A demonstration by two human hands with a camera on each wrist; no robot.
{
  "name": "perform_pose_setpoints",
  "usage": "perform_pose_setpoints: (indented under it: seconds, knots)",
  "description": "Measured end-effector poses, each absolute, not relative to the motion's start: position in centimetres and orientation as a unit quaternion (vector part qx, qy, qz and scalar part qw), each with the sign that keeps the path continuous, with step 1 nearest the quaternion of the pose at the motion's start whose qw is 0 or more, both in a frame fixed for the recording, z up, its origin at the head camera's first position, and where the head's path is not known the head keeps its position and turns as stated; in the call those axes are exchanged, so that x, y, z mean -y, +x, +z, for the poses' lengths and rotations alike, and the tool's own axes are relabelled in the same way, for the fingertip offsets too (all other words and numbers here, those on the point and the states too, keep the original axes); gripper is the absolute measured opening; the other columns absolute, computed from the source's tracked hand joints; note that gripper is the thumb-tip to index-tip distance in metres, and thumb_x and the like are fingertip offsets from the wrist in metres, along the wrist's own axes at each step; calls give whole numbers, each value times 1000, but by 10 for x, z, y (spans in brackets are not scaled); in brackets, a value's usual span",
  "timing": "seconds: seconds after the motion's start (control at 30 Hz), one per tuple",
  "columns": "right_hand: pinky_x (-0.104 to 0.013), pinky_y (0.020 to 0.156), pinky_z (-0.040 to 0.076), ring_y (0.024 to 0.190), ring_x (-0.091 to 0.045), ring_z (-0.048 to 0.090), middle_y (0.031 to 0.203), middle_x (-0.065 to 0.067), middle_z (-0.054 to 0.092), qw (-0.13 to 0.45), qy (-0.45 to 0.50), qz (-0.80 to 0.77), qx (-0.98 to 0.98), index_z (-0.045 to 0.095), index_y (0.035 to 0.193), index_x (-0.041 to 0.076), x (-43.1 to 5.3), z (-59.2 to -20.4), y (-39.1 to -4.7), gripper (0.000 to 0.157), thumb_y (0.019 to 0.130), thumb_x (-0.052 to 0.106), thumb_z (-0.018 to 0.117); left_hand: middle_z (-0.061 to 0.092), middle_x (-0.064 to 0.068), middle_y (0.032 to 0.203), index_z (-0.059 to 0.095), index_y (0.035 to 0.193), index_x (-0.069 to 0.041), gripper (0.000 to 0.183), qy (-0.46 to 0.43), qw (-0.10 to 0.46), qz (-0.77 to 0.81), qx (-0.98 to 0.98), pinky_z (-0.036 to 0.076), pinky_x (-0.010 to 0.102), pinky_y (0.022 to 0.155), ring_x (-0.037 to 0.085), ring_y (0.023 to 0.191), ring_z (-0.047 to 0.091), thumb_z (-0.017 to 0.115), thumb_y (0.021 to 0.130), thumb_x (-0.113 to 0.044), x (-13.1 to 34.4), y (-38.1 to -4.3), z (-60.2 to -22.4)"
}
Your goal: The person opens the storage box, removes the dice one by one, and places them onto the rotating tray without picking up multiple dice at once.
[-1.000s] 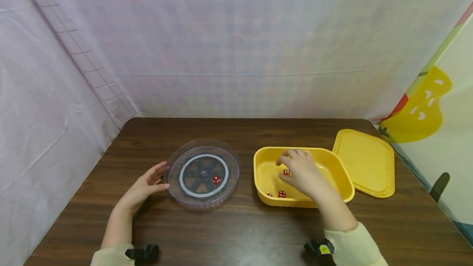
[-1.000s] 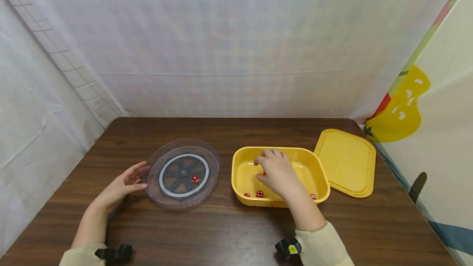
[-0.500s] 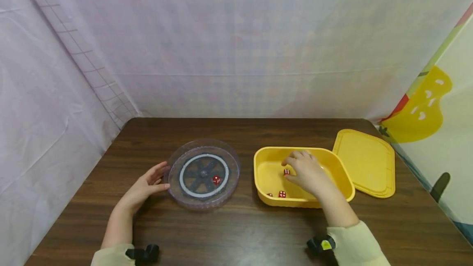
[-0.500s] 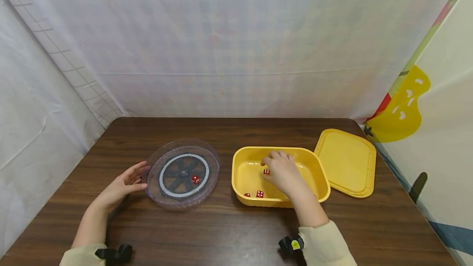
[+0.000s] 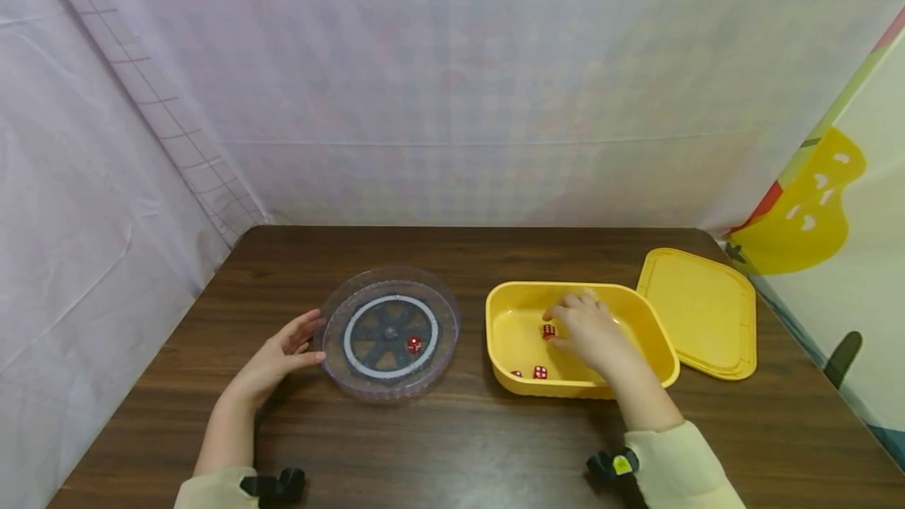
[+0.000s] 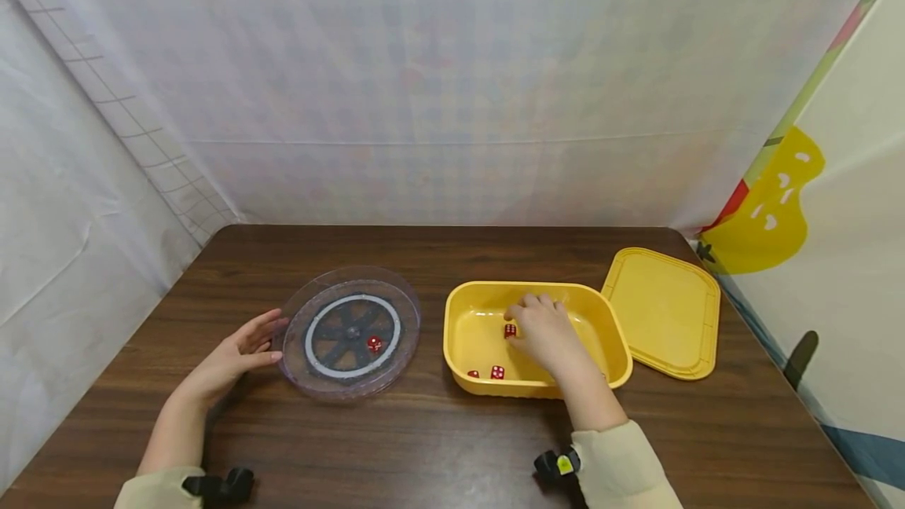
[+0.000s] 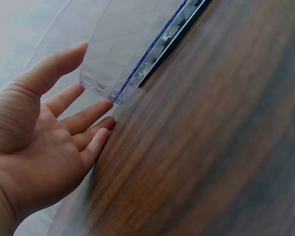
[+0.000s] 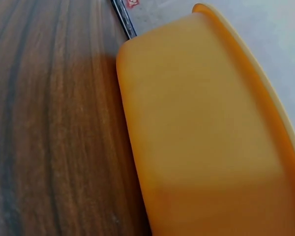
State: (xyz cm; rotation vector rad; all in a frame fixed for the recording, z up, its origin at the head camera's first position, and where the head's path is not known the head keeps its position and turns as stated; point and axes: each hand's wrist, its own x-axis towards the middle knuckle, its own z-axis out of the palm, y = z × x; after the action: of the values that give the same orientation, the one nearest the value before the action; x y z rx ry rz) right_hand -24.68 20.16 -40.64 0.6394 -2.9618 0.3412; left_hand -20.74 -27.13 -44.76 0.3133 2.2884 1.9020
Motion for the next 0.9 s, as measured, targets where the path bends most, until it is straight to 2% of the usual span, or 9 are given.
perform_pose_setpoints:
  seconds: [0.27,0.57,0.9]
  knots:
    - [-64,89,36,104,-38,47,104,-13,61,43,207,115,971,71,100,9,-203,-411,-249,27,77,16,81,26,28,150,22,149,3,75,103,76,635,-762,10,55,112,38,140,17,65,87,0,271,-207,-447]
    - [-64,89,37,98,-35,49,97,-9,59,30,208,106,972,69,87,13,-202,-411,-250,14,77,12,79,26,28,150,22,149,3,75,100,77,634,-763,10,55,112,38,140,17,66,87,0,272,-207,-448]
    - [-65,86,38,93,-34,49,91,-6,58,35,216,100,971,68,83,14,-202,-413,-250,13,77,10,79,26,28,150,22,148,3,75,102,77,635,-762,9,55,112,39,140,17,66,87,0,271,-207,-447]
